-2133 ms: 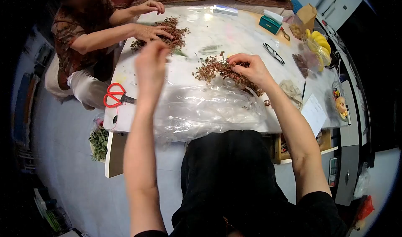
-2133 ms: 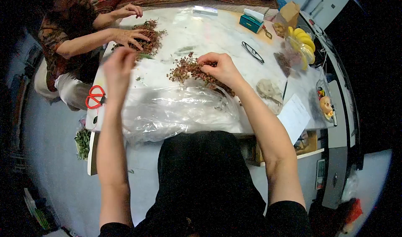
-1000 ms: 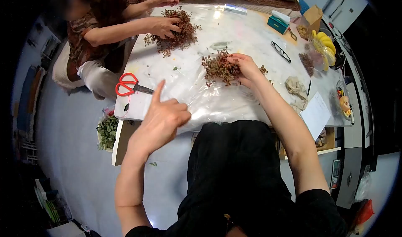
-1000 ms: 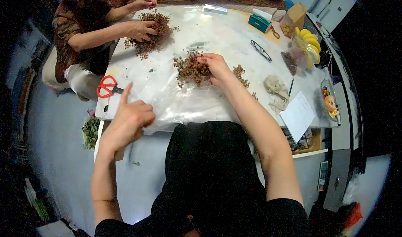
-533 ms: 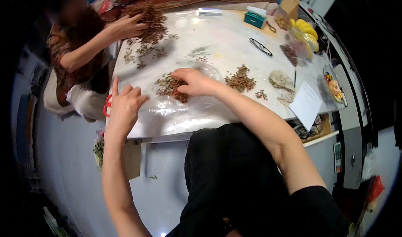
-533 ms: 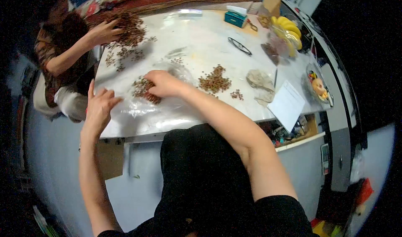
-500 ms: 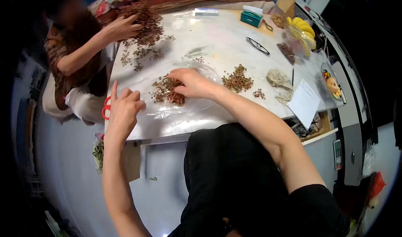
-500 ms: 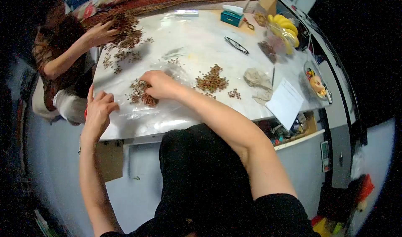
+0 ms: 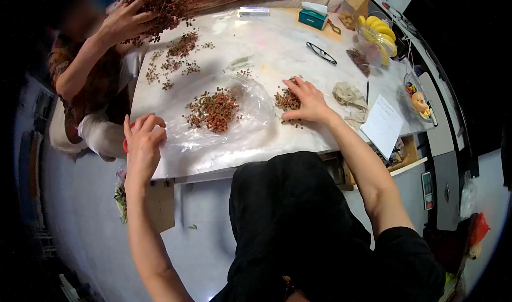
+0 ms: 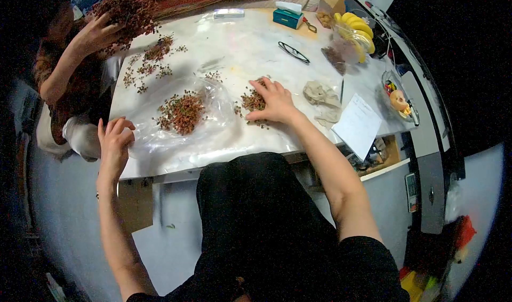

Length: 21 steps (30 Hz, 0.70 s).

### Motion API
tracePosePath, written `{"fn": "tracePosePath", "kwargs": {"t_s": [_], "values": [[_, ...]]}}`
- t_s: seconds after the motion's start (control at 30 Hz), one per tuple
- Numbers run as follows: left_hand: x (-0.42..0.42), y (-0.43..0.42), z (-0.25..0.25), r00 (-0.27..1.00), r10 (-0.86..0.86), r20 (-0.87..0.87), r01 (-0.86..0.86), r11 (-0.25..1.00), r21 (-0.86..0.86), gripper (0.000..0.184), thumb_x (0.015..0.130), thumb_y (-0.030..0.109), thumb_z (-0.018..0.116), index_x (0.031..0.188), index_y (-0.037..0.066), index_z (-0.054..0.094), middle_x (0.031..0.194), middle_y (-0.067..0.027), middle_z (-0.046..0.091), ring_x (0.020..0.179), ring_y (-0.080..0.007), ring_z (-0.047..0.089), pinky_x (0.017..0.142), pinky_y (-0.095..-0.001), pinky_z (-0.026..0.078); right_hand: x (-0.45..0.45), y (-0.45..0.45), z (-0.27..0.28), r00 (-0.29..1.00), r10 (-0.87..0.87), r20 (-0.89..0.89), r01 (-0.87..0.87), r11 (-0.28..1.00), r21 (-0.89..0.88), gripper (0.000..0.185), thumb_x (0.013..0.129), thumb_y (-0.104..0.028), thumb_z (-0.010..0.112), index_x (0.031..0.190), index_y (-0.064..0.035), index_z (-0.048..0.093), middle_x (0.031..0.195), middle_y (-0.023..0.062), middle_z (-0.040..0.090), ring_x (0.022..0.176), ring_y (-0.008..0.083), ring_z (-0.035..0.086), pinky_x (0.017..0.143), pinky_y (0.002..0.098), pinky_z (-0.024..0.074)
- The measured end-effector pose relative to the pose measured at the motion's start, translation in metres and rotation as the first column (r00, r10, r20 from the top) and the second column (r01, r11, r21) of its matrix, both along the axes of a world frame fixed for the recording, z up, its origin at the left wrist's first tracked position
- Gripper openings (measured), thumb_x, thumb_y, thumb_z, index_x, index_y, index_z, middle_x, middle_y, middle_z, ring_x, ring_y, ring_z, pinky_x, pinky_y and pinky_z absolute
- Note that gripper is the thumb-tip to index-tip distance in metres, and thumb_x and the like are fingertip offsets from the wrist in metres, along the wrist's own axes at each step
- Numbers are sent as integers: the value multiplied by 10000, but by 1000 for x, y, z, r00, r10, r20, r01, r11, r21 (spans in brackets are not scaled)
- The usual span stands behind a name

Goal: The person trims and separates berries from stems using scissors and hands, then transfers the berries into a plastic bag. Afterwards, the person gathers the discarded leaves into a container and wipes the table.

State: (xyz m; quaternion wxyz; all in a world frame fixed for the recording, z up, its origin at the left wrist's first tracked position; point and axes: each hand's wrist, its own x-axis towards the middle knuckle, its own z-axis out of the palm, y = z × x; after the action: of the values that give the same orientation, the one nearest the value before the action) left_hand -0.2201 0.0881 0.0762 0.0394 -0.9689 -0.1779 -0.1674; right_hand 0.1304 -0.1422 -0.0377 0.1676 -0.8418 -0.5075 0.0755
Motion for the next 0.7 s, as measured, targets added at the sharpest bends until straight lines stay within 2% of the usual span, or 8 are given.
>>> {"fn": "tracePosePath", "kwargs": {"t_s": [0.13,0.17,0.27,0.33,0.43,0.53,0.63,0.7], "values": [[-2,-5,2,1000,20,18,-21,999,31,94,724,-21,542,664,47,516,993,-33,576,1160,-242,491,1082,-598,208,-32,16,-10,984,103,148,-113,992,63,717,688,-533,701,1315,-239,515,1419,139,397,1256,377,376,1026,487,310],[-4,-8,3,1000,17,19,-18,1000,24,93,721,-21,544,665,48,515,996,-33,577,1161,-243,491,1078,-598,215,-35,15,-14,959,99,265,-157,965,208,445,767,-355,667,1168,-170,615,1287,103,515,1140,307,465,926,419,408],[-10,-5,-2,1000,11,24,-11,999,33,92,713,-17,550,666,53,514,998,-33,580,1155,-243,496,1060,-596,243,-25,9,-20,973,121,199,-152,977,148,343,785,-249,652,1109,-140,622,1212,83,546,1092,277,493,830,372,461],[-12,-4,-5,999,-20,37,19,1000,23,93,711,-11,553,662,57,514,997,-29,580,1145,-243,499,1050,-591,258,-18,9,-20,955,95,282,-182,936,300,215,783,-170,640,986,-98,654,1031,88,599,957,263,556,749,367,483],[-16,-2,-8,999,-10,51,9,1000,27,83,712,0,559,663,56,521,987,-23,580,1137,-239,498,1042,-588,267,-10,28,4,961,-59,-271,213,784,583,147,802,-112,624,903,-25,687,783,91,661,679,197,625,662,308,496],[-16,-3,-8,999,-8,53,7,1000,15,68,714,13,558,669,53,526,962,-24,576,1111,-238,502,1018,-580,287,-31,57,69,854,155,-498,238,734,636,179,827,-131,648,944,0,685,789,60,675,681,93,606,629,239,489],[-16,-2,-8,997,-37,68,38,999,-19,48,714,26,553,680,50,529,930,-29,569,1064,-243,511,960,-542,332,-74,88,113,719,391,-575,144,725,673,181,830,-146,654,928,2,690,799,58,682,720,91,614,660,230,494],[-17,0,-9,995,-59,86,63,997,-50,38,714,32,549,687,48,529,913,-33,565,1037,-247,515,927,-512,357,-89,112,104,757,432,-490,9,743,669,194,807,-203,668,897,-35,705,853,69,701,790,139,630,741,284,496]]}}
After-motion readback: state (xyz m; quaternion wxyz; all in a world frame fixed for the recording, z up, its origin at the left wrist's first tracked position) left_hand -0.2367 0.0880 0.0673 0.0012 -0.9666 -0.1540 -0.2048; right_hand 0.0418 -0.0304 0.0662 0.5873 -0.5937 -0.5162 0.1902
